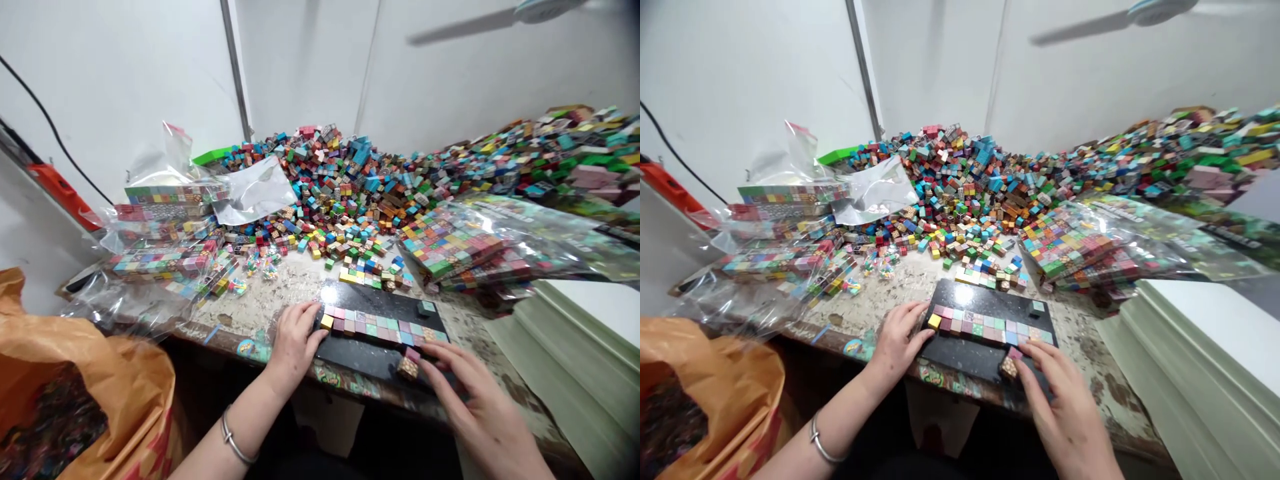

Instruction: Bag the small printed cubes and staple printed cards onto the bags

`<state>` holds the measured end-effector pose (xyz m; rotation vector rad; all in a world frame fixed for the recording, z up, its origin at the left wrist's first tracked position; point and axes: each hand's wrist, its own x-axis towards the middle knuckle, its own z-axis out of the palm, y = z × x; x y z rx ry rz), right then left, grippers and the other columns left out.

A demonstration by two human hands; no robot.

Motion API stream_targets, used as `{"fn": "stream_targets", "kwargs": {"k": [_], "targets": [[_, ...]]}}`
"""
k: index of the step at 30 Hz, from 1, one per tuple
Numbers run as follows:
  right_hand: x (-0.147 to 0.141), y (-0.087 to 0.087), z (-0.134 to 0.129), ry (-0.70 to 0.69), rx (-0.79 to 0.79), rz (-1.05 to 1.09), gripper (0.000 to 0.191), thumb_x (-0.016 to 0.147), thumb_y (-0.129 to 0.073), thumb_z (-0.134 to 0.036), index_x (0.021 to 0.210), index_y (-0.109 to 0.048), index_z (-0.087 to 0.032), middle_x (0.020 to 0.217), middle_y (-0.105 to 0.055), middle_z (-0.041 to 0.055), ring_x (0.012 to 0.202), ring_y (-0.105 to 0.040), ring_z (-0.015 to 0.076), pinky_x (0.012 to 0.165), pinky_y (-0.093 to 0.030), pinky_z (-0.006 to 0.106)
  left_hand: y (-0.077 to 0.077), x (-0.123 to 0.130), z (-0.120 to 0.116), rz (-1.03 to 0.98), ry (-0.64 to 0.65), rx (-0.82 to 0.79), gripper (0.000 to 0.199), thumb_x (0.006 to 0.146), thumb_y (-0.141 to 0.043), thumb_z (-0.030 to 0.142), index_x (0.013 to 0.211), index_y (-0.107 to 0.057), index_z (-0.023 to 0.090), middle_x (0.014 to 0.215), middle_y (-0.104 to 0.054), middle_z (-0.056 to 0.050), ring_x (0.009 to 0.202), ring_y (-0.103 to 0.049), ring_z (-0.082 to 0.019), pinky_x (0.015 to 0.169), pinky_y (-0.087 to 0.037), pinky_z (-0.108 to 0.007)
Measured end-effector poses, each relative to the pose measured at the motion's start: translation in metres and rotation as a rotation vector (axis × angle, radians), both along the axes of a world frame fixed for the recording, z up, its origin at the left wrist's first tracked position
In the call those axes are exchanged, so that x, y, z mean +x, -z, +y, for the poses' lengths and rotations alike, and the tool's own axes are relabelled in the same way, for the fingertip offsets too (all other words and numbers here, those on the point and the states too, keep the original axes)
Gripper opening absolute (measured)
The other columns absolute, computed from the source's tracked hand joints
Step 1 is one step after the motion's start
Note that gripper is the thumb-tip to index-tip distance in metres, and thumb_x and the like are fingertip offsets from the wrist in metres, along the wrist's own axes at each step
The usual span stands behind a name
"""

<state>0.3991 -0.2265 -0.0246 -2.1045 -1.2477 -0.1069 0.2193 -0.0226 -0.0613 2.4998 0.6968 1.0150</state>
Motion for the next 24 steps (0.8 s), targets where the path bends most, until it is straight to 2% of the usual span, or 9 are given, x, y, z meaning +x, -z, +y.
{"fn": "stream_targets", "kwargs": {"k": [3,5,10,14,17,20,24], "targets": [[0.007,0.006,-0.023,0.153,-0.024,0.043,0.030,0.082,-0.046,-0.042,0.100,-0.060,-0.023,0.108,-0.056,0.0106,0.097,-0.056,0.0254,0.061,-0.053,0.033,0.002,0.005,0.004,0.041,0.051,0.047,0.047,0.080,-0.057,0.023,0.125,-0.045,0.022,0.121,-0.053,-0.010,0.110,-0.048,-0.025,0.091,-0.041,-0.045],[0.008,0.011,-0.031,0.192,-0.034,0.079,0.030,0.082,-0.046,-0.043,0.098,-0.060,-0.022,0.104,-0.057,0.0106,0.090,-0.059,0.0239,0.053,-0.052,0.029,0.003,0.008,0.006,0.076,0.089,0.078,0.049,0.080,-0.058,0.022,0.127,-0.044,0.022,0.124,-0.053,-0.010,0.112,-0.048,-0.025,0.091,-0.041,-0.044],[-0.008,0.022,-0.029,0.076,-0.018,0.052,0.023,0.084,-0.047,-0.037,0.098,-0.057,-0.022,0.098,-0.060,0.0089,0.092,-0.058,0.0224,0.075,-0.052,0.036,0.002,0.013,0.007,0.112,0.109,0.147,0.040,0.082,-0.057,0.023,0.121,-0.049,0.024,0.114,-0.060,-0.007,0.106,-0.052,-0.024,0.087,-0.043,-0.042],[-0.019,0.027,-0.016,0.067,-0.022,0.014,0.034,0.082,-0.052,-0.037,0.110,-0.050,-0.018,0.102,-0.058,0.0118,0.092,-0.058,0.0235,0.073,-0.052,0.036,0.000,0.015,0.009,0.149,0.088,0.201,0.038,0.080,-0.058,0.027,0.117,-0.052,0.022,0.109,-0.060,-0.009,0.103,-0.054,-0.025,0.086,-0.043,-0.043],[-0.018,0.031,-0.006,0.069,-0.032,-0.057,0.041,0.079,-0.056,-0.039,0.112,-0.048,-0.017,0.105,-0.056,0.0131,0.097,-0.055,0.0259,0.080,-0.050,0.041,-0.003,0.017,0.012,0.178,0.098,0.223,0.044,0.080,-0.058,0.029,0.122,-0.047,0.021,0.116,-0.055,-0.011,0.109,-0.050,-0.027,0.088,-0.042,-0.045],[-0.013,0.038,0.002,0.046,-0.056,-0.130,0.041,0.078,-0.057,-0.039,0.111,-0.049,-0.018,0.104,-0.058,0.0125,0.097,-0.055,0.0266,0.080,-0.049,0.042,-0.006,0.021,0.012,0.199,0.138,0.242,0.053,0.079,-0.058,0.031,0.128,-0.041,0.019,0.127,-0.047,-0.014,0.120,-0.041,-0.030,0.093,-0.040,-0.049],[-0.010,0.043,0.008,0.015,-0.068,-0.165,0.033,0.080,-0.054,-0.033,0.110,-0.049,-0.020,0.104,-0.059,0.0103,0.095,-0.055,0.0246,0.079,-0.048,0.040,-0.013,0.031,0.006,0.249,0.240,0.249,0.053,0.081,-0.057,0.028,0.130,-0.037,0.019,0.136,-0.040,-0.014,0.129,-0.030,-0.029,0.098,-0.037,-0.049]]}}
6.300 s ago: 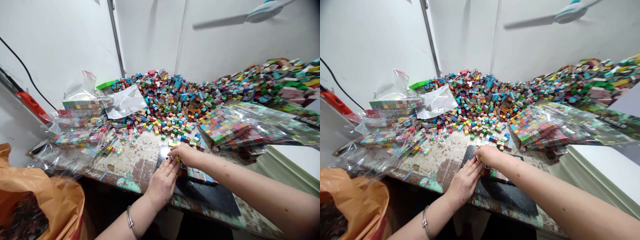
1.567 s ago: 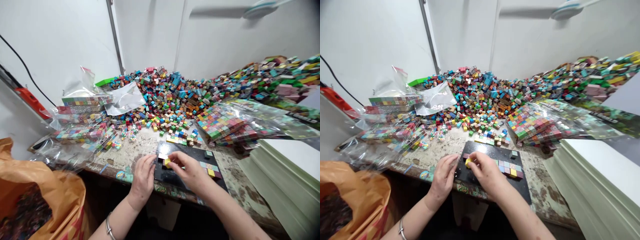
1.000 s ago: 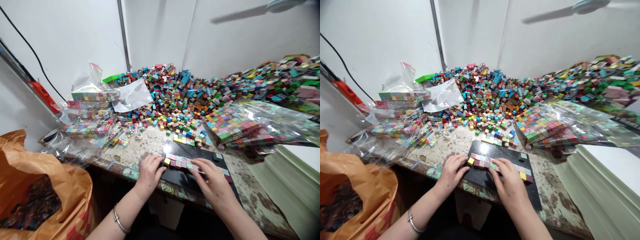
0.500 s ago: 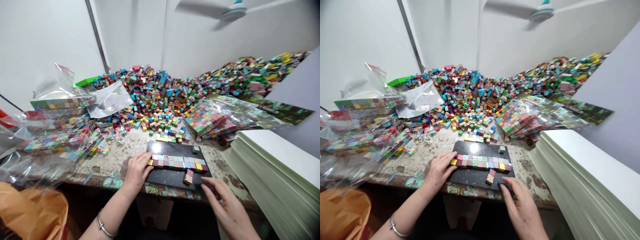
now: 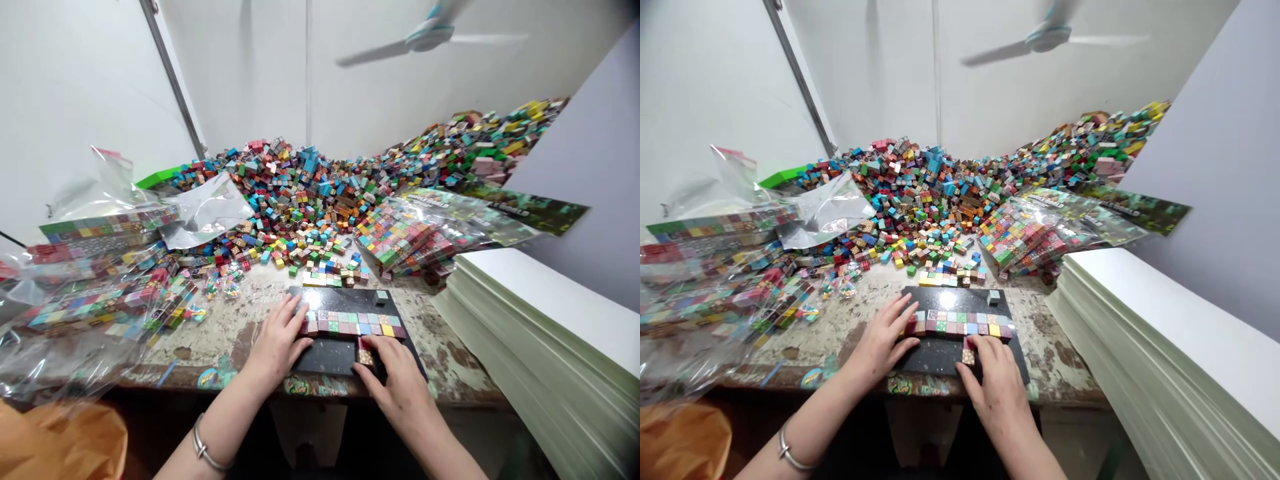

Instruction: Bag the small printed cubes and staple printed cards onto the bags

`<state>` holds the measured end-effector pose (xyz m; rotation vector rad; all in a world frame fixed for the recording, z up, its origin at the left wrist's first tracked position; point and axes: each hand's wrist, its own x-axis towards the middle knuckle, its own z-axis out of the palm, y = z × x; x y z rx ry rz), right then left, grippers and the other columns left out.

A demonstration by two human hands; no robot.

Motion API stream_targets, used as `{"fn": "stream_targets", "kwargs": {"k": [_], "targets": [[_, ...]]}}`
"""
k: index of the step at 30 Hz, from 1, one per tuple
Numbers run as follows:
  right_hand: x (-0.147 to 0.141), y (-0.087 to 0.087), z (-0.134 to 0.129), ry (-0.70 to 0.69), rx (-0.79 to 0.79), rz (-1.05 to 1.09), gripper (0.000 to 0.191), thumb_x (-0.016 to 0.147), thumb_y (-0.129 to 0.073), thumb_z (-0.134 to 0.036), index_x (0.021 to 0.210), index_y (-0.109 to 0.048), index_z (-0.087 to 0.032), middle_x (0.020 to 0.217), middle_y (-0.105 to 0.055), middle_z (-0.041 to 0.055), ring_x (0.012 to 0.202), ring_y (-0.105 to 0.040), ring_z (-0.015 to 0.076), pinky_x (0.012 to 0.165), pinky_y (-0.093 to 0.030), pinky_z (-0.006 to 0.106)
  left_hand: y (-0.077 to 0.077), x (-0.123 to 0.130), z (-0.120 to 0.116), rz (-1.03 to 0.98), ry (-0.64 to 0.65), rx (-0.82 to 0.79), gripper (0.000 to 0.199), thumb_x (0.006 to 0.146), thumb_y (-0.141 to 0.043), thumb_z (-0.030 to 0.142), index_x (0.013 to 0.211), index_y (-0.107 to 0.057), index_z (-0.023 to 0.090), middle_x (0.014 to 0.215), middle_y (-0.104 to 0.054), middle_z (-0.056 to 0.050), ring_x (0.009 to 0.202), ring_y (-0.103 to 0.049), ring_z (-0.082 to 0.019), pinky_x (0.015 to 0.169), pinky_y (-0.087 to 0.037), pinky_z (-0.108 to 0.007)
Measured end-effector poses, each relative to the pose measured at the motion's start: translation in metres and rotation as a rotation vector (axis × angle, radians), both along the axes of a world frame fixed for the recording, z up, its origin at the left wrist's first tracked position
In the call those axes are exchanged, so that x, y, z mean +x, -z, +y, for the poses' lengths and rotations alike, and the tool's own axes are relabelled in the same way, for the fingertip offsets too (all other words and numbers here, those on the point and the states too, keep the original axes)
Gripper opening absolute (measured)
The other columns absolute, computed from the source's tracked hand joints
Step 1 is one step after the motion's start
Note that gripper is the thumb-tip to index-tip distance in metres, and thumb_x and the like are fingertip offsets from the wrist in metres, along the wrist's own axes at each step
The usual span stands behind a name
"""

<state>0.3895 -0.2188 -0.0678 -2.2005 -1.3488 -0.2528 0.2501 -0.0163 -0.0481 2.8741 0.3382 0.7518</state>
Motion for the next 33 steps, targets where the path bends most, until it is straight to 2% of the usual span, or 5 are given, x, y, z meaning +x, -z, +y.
{"fn": "stream_targets", "kwargs": {"k": [11,16,24,29,33], "targets": [[-0.006,-0.007,-0.002,-0.022,0.052,0.108,0.018,0.078,-0.051,-0.020,0.096,-0.050,-0.021,0.091,-0.061,0.0050,0.084,-0.055,0.0199,0.073,-0.047,0.034,-0.012,0.049,-0.023,0.269,0.140,0.083,0.070,0.076,-0.060,0.046,0.133,-0.034,0.017,0.140,-0.036,-0.012,0.130,-0.028,-0.027,0.105,-0.029,-0.045],[-0.003,-0.001,-0.001,0.053,0.021,0.051,0.031,0.077,-0.057,-0.033,0.103,-0.049,-0.019,0.096,-0.059,0.0082,0.086,-0.054,0.0227,0.073,-0.047,0.037,-0.003,0.050,-0.024,0.265,0.141,0.157,0.059,0.082,-0.048,0.051,0.133,-0.033,0.024,0.138,-0.039,-0.008,0.127,-0.035,-0.025,0.104,-0.030,-0.045],[0.003,-0.005,-0.003,-0.027,0.089,0.059,0.015,0.084,-0.049,-0.026,0.096,-0.054,-0.019,0.089,-0.061,0.0063,0.083,-0.055,0.0201,0.073,-0.045,0.033,-0.001,0.047,-0.026,0.224,0.133,0.220,0.053,0.087,-0.038,0.049,0.134,-0.032,0.025,0.138,-0.040,-0.005,0.126,-0.036,-0.023,0.104,-0.028,-0.042],[0.043,-0.012,-0.050,0.266,0.095,0.109,0.024,0.081,-0.051,-0.038,0.097,-0.056,-0.021,0.092,-0.062,0.0068,0.084,-0.058,0.0216,0.072,-0.047,0.034,0.000,0.046,-0.027,0.209,0.135,0.224,0.051,0.089,-0.036,0.048,0.134,-0.033,0.025,0.137,-0.041,-0.005,0.126,-0.037,-0.022,0.104,-0.028,-0.041],[0.081,0.000,-0.073,0.445,0.003,0.084,0.029,0.078,-0.048,-0.042,0.090,-0.058,-0.017,0.084,-0.063,0.0089,0.079,-0.059,0.0244,0.070,-0.047,0.037,0.001,0.046,-0.027,0.203,0.130,0.233,0.049,0.090,-0.033,0.046,0.134,-0.033,0.025,0.137,-0.041,-0.005,0.127,-0.036,-0.022,0.104,-0.028,-0.041]]}}
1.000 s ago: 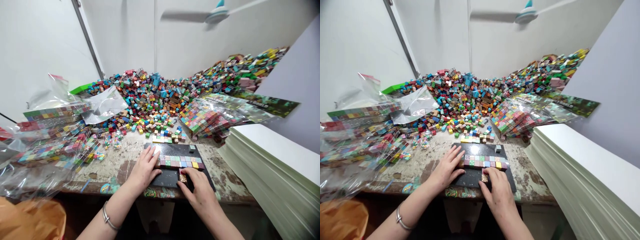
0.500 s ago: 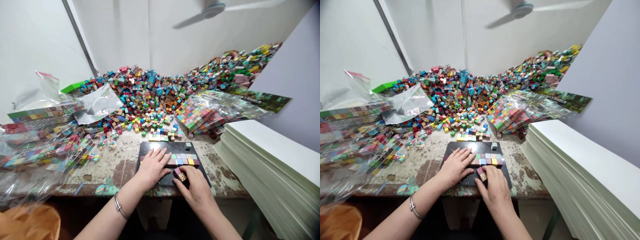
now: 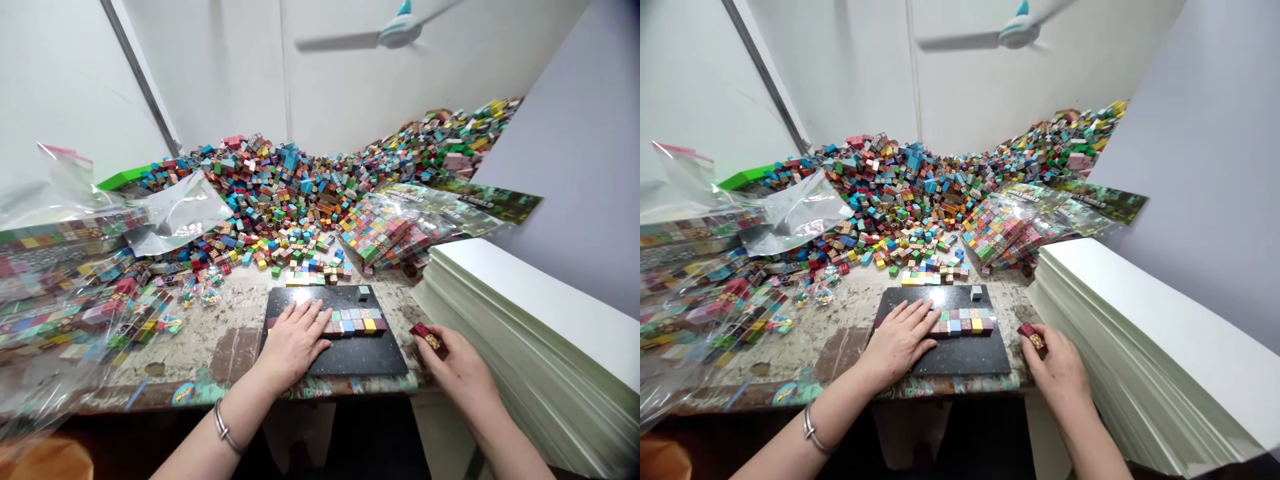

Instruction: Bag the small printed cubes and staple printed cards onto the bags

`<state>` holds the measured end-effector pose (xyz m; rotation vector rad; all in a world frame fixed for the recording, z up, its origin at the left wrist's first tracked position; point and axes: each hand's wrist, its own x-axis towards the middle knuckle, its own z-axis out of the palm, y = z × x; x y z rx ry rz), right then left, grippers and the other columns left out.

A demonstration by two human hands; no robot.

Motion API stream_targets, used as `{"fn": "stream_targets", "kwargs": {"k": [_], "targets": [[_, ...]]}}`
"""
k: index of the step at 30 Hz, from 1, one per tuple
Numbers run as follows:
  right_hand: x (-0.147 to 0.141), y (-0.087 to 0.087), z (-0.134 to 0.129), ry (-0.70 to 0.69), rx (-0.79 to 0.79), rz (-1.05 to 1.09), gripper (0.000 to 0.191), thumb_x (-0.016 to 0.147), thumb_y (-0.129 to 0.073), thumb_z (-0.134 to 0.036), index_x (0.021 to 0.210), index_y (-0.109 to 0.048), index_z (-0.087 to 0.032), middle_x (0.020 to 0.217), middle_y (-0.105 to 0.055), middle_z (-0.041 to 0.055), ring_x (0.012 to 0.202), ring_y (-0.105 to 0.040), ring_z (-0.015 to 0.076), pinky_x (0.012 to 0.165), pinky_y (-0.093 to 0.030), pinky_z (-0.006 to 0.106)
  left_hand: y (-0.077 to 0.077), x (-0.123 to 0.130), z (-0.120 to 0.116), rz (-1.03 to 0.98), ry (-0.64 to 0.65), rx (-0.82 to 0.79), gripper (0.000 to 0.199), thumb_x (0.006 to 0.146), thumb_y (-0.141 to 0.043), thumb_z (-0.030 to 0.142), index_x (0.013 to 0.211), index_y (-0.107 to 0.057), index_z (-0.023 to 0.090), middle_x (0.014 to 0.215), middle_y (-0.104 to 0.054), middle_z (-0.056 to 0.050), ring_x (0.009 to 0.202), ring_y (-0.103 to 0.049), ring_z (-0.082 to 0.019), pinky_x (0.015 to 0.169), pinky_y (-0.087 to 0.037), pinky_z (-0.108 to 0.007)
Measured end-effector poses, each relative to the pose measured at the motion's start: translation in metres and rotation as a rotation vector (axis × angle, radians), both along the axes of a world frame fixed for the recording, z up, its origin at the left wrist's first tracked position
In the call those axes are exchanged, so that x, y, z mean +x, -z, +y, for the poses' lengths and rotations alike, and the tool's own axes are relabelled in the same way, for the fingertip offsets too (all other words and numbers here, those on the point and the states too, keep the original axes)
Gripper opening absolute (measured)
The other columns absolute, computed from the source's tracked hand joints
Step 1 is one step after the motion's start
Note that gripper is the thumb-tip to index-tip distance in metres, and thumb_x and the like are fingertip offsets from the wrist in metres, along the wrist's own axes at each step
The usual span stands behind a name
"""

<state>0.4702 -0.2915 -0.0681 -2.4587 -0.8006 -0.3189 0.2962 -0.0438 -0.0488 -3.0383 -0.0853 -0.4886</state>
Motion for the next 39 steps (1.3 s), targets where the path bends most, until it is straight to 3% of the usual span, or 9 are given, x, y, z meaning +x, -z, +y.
{"fn": "stream_targets", "kwargs": {"k": [6,11,14,18,24,30,34,39], "targets": [[0.013,0.016,0.004,-0.025,-0.110,-0.127,0.037,0.080,-0.044,-0.044,0.091,-0.061,-0.013,0.083,-0.064,0.0121,0.078,-0.059,0.0263,0.072,-0.047,0.040,-0.001,-0.001,-0.001,0.002,-0.004,0.020,0.050,0.090,-0.034,0.047,0.134,-0.033,0.025,0.138,-0.041,-0.005,0.126,-0.037,-0.022,0.104,-0.029,-0.041],[-0.003,0.005,0.010,-0.023,-0.092,-0.348,0.046,0.085,-0.037,-0.041,0.107,-0.058,-0.007,0.099,-0.061,0.0178,0.093,-0.056,0.0294,0.080,-0.042,0.044,-0.001,-0.001,-0.001,0.008,-0.008,0.024,0.050,0.090,-0.033,0.047,0.134,-0.032,0.025,0.138,-0.040,-0.004,0.127,-0.036,-0.021,0.104,-0.028,-0.041],[-0.019,-0.005,0.016,-0.124,-0.064,-0.342,0.042,0.087,-0.036,-0.036,0.112,-0.057,-0.010,0.105,-0.061,0.0153,0.096,-0.054,0.0264,0.083,-0.041,0.042,-0.001,-0.001,-0.001,0.003,-0.012,0.026,0.050,0.090,-0.034,0.047,0.134,-0.032,0.025,0.138,-0.039,-0.005,0.127,-0.036,-0.021,0.104,-0.029,-0.040],[-0.039,-0.013,0.029,-0.144,-0.062,-0.303,0.039,0.087,-0.037,-0.034,0.115,-0.057,-0.014,0.110,-0.060,0.0122,0.098,-0.053,0.0258,0.083,-0.042,0.041,-0.001,0.000,0.000,-0.016,-0.002,0.010,0.051,0.089,-0.035,0.047,0.135,-0.031,0.025,0.141,-0.036,-0.005,0.129,-0.032,-0.022,0.105,-0.029,-0.041],[-0.051,-0.011,0.044,-0.162,-0.114,-0.367,0.037,0.087,-0.036,-0.024,0.118,-0.057,-0.019,0.125,-0.054,0.0088,0.103,-0.050,0.0269,0.083,-0.042,0.043,-0.007,-0.009,0.002,-0.198,-0.065,-0.034,0.056,0.086,-0.045,0.044,0.134,-0.034,0.016,0.141,-0.033,-0.011,0.132,-0.024,-0.026,0.107,-0.025,-0.046],[-0.053,0.002,0.046,-0.260,-0.191,-0.437,0.044,0.087,-0.033,-0.017,0.131,-0.042,-0.015,0.132,-0.048,0.0091,0.124,-0.038,0.0272,0.098,-0.030,0.051,-0.002,-0.044,0.011,-0.387,-0.230,-0.112,0.051,0.086,-0.049,0.035,0.131,-0.036,0.015,0.137,-0.039,-0.013,0.129,-0.032,-0.026,0.106,-0.027,-0.048],[-0.052,0.004,0.050,-0.349,-0.258,-0.438,0.046,0.088,-0.032,-0.015,0.134,-0.035,-0.008,0.138,-0.040,0.0123,0.129,-0.031,0.0257,0.101,-0.033,0.047,0.014,-0.082,0.021,-0.482,-0.263,-0.177,0.047,0.085,-0.051,0.028,0.130,-0.038,0.018,0.131,-0.046,-0.011,0.123,-0.041,-0.025,0.104,-0.032,-0.046],[-0.047,0.006,0.055,-0.407,-0.286,-0.459,0.050,0.086,-0.032,-0.011,0.137,-0.032,-0.013,0.137,-0.041,0.0089,0.129,-0.030,0.0245,0.100,-0.036,0.043,0.037,-0.136,0.035,-0.508,-0.341,-0.206,0.044,0.084,-0.053,0.025,0.127,-0.043,0.020,0.124,-0.052,-0.010,0.115,-0.048,-0.025,0.100,-0.037,-0.046]]}}
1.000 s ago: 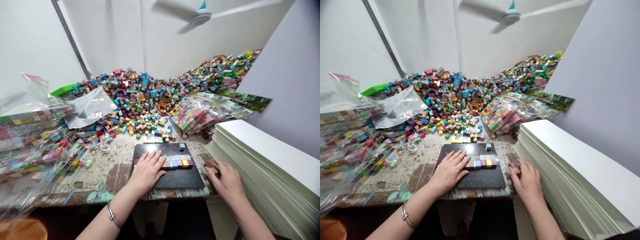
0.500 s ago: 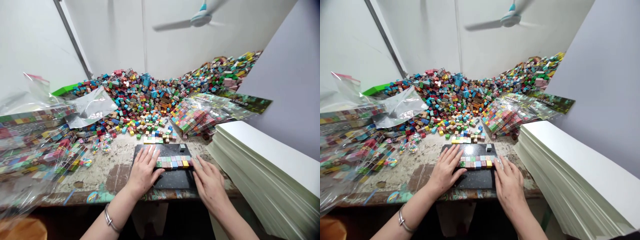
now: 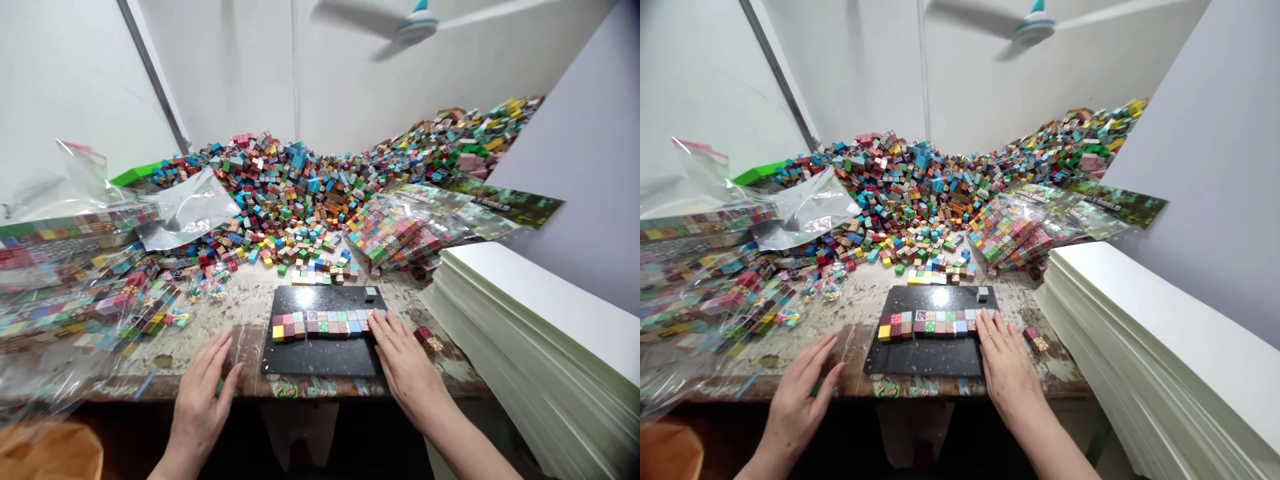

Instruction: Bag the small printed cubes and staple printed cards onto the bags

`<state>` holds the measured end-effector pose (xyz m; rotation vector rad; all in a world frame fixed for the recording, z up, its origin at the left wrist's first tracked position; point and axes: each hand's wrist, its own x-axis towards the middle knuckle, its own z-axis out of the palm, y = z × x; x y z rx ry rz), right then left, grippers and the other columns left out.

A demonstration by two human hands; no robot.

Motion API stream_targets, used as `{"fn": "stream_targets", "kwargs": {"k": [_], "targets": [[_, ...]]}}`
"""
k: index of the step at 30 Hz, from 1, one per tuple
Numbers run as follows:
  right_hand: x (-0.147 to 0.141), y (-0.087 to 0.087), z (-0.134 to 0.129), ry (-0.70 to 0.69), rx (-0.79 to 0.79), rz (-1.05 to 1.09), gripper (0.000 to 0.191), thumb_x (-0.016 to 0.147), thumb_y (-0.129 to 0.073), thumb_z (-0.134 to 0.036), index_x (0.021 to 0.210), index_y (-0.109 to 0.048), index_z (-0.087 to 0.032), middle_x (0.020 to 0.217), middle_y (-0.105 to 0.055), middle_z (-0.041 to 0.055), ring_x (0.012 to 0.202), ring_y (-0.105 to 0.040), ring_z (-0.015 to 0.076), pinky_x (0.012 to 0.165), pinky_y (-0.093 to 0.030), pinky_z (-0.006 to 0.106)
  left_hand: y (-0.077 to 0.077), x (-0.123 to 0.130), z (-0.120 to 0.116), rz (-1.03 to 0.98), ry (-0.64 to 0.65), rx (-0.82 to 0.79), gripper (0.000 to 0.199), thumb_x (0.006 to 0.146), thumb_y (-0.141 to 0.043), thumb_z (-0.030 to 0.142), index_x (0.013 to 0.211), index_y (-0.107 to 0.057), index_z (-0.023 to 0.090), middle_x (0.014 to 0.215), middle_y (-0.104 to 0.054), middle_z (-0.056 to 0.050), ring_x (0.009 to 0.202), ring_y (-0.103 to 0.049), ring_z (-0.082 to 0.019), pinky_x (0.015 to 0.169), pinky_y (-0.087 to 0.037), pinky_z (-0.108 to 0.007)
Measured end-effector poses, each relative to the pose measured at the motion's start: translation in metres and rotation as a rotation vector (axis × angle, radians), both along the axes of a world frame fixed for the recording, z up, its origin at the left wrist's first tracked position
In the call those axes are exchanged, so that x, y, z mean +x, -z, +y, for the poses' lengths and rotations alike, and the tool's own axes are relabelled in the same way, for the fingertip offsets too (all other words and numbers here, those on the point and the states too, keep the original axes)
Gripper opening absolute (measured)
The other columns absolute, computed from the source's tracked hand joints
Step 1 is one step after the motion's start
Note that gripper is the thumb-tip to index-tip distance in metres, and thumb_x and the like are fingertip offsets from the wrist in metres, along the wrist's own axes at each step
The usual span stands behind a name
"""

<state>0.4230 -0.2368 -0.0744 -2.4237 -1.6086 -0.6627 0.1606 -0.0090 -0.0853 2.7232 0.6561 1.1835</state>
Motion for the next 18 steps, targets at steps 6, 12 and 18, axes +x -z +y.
{"fn": "stream_targets", "kwargs": {"k": [6,12,18], "targets": [[0.003,0.001,-0.001,-0.018,-0.014,-0.059,0.060,0.085,-0.033,-0.010,0.142,-0.013,-0.017,0.136,-0.043,0.0078,0.126,-0.036,0.0265,0.097,-0.036,0.050,0.015,-0.038,0.009,-0.027,-0.074,0.025,0.045,0.083,-0.053,0.022,0.127,-0.043,0.024,0.118,-0.055,-0.008,0.111,-0.051,-0.025,0.098,-0.038,-0.048],[-0.011,-0.016,0.012,-0.012,-0.067,-0.077,0.049,0.088,-0.031,-0.014,0.137,-0.031,-0.015,0.137,-0.040,0.0076,0.125,-0.037,0.0281,0.098,-0.029,0.055,0.038,-0.072,-0.015,-0.025,-0.141,0.017,0.047,0.081,-0.054,0.023,0.127,-0.044,0.025,0.120,-0.053,-0.009,0.105,-0.054,-0.026,0.093,-0.041,-0.045],[-0.015,-0.017,0.023,-0.039,-0.109,-0.081,0.043,0.088,-0.029,-0.012,0.128,-0.045,-0.014,0.134,-0.045,0.0074,0.122,-0.041,0.0284,0.099,-0.026,0.054,0.095,-0.099,-0.036,0.205,-0.005,0.058,0.033,0.085,-0.047,0.035,0.116,-0.051,0.024,0.105,-0.064,-0.004,0.094,-0.062,-0.019,0.078,-0.052,-0.029]]}}
